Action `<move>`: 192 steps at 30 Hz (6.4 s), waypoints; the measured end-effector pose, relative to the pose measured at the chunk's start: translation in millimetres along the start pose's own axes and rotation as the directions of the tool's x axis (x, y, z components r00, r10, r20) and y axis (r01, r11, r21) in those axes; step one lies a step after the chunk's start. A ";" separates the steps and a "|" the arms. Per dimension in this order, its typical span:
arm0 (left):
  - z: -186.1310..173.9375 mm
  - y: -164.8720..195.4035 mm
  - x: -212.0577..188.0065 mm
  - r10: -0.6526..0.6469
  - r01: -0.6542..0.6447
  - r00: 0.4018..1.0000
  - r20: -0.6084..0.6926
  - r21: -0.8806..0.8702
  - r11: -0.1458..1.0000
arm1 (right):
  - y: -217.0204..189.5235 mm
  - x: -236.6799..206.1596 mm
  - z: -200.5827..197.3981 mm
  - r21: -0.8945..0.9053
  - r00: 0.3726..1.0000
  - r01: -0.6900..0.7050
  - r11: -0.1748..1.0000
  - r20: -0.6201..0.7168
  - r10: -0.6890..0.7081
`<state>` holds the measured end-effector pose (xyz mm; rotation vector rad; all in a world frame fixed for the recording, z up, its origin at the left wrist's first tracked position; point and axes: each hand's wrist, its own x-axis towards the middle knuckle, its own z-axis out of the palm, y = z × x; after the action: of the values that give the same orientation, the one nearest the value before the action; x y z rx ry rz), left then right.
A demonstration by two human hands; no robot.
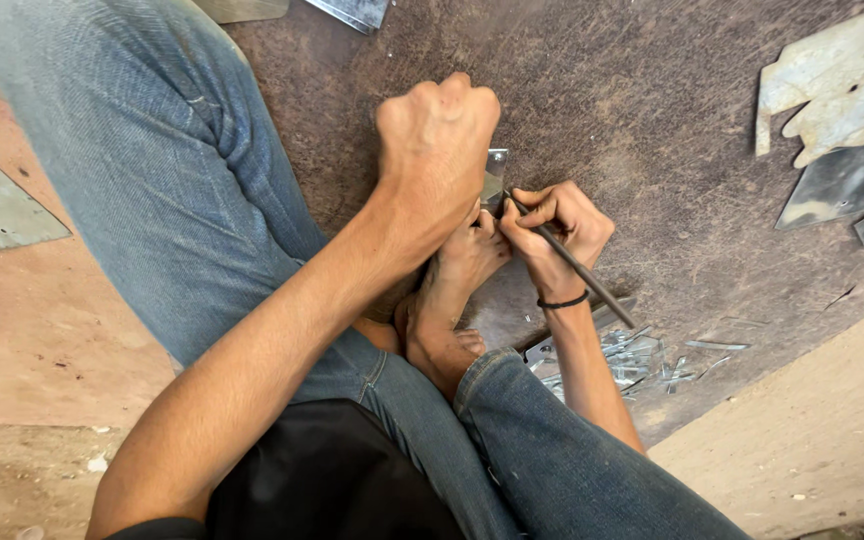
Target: The person sits on the floor and marks small galvanized metal plates with a pointed scribe, tracing around a shaped template piece placed on each plate. They handle the plates one at a time, align the template, scratch the outline, and set the marked plate aside with finished pieces.
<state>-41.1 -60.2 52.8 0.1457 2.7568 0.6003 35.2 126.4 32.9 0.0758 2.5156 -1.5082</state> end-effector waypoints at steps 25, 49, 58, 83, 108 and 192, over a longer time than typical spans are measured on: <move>28.3 -0.8 -51.9 0.068 -0.100 0.991 -0.113 -0.306 0.947 | 17.5 -41.1 15.3 0.121 0.986 -0.096 0.988 -0.127 0.111; -20.9 -36.2 -75.4 -0.247 0.224 0.969 -0.001 -0.419 0.880 | -37.6 51.6 31.2 0.195 0.881 0.163 0.967 0.413 -0.232; -22.1 -28.6 -69.4 -0.105 0.100 0.994 -0.029 -0.150 0.984 | -54.1 74.0 25.4 0.066 0.782 0.177 0.982 0.596 -0.181; -19.4 -15.2 -52.7 -0.197 0.219 0.968 0.157 -0.144 0.965 | -15.2 -19.2 36.3 0.197 0.947 -0.040 0.980 -0.305 0.100; 10.0 0.4 -21.9 -0.075 0.047 0.982 0.173 0.158 0.986 | -32.9 -7.4 55.7 -0.193 0.932 0.163 0.968 -0.291 -0.215; -106.5 -84.1 49.3 0.392 -0.343 0.918 -0.056 0.383 0.858 | 69.9 -70.3 -24.4 -0.299 0.772 -0.330 0.895 -0.632 0.073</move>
<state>-125.0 -169.7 95.4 0.7629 2.9635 0.1724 110.7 185.4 -2.3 0.8825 3.1156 -0.9483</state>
